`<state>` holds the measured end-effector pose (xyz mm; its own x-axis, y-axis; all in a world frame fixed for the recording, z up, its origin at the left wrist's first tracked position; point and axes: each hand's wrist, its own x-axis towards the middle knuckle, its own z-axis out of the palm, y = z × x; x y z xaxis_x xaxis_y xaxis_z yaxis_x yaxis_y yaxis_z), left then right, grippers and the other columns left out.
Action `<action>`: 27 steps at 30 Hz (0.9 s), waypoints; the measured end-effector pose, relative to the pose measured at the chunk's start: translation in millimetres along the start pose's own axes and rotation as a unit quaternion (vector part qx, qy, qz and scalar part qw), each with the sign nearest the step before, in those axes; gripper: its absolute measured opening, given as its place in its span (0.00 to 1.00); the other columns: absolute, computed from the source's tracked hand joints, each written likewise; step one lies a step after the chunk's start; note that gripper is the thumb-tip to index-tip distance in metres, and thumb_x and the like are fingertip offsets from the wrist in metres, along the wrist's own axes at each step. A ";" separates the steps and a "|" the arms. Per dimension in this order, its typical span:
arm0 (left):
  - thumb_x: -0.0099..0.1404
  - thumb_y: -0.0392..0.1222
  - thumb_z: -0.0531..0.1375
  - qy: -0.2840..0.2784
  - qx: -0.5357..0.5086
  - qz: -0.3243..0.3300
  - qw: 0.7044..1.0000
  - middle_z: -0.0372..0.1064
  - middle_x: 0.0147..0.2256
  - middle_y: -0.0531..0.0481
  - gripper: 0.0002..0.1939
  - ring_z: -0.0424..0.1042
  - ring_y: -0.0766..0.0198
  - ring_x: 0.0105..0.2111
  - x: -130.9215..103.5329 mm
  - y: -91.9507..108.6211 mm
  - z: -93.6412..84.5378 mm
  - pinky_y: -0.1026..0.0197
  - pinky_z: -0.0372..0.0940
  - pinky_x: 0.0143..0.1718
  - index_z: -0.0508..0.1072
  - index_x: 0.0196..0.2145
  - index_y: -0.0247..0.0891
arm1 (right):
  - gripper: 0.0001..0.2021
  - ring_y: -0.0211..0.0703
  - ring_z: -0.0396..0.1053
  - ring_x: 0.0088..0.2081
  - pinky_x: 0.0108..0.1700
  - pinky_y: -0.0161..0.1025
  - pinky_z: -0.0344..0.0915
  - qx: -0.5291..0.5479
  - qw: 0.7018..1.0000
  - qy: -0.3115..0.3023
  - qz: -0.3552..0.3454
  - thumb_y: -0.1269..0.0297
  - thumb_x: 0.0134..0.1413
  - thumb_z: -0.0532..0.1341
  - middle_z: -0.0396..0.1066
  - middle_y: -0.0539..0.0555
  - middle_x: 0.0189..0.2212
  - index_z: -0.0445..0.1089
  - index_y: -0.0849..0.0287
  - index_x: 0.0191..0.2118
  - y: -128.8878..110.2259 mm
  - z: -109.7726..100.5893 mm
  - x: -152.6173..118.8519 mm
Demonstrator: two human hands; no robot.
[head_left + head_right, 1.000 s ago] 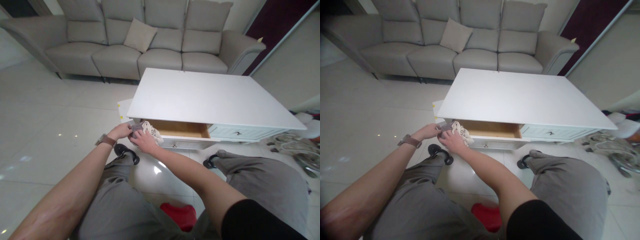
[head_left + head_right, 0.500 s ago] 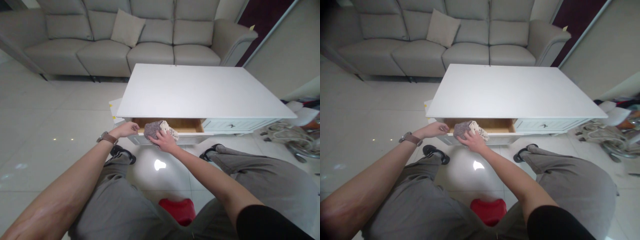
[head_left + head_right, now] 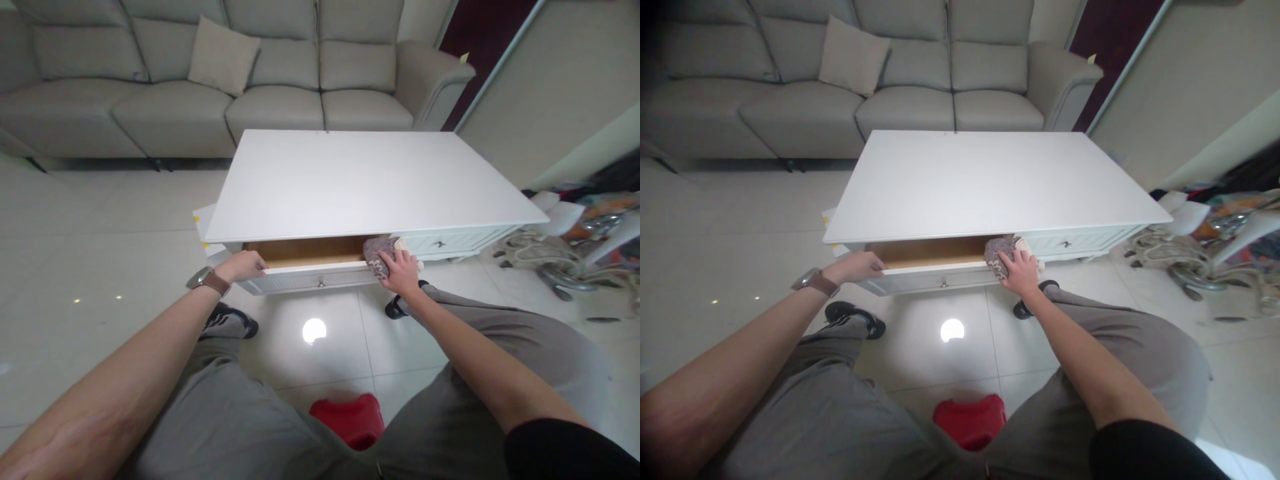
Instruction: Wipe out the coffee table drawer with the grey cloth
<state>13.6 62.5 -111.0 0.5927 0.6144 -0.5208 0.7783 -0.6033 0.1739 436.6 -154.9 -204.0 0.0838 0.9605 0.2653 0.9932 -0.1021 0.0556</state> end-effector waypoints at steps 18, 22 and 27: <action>0.63 0.39 0.58 0.042 0.097 -0.005 0.994 0.80 0.32 0.45 0.11 0.77 0.58 0.37 -4.7 15.2 1.0 0.63 0.59 0.34 0.81 0.27 0.41 | 0.36 0.58 0.57 0.51 0.59 0.58 0.56 0.192 0.931 0.229 0.211 0.58 0.43 0.64 0.57 0.58 0.47 0.63 0.57 0.61 -13.4 37.7 -7.1; 0.62 0.38 0.58 0.056 0.104 -0.010 0.993 0.79 0.32 0.42 0.12 0.78 0.57 0.38 -5.8 18.0 3.1 0.63 0.61 0.35 0.80 0.26 0.39 | 0.37 0.59 0.58 0.55 0.61 0.59 0.55 0.223 0.901 0.270 0.255 0.61 0.42 0.63 0.58 0.60 0.50 0.60 0.57 0.62 -18.7 44.7 -7.0; 0.62 0.35 0.56 0.081 0.122 -0.044 0.988 0.80 0.36 0.37 0.13 0.79 0.55 0.40 -10.5 25.8 6.0 0.62 0.64 0.40 0.82 0.31 0.36 | 0.36 0.55 0.60 0.58 0.65 0.54 0.56 0.269 0.850 0.325 0.315 0.63 0.45 0.61 0.61 0.62 0.55 0.57 0.60 0.63 -21.0 58.8 -7.8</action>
<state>26.1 37.4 -106.1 0.5657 0.7309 -0.3818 0.7669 -0.6365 -0.0822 419.8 -145.0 -263.8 0.7245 0.3956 0.5645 0.6752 -0.2426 -0.6966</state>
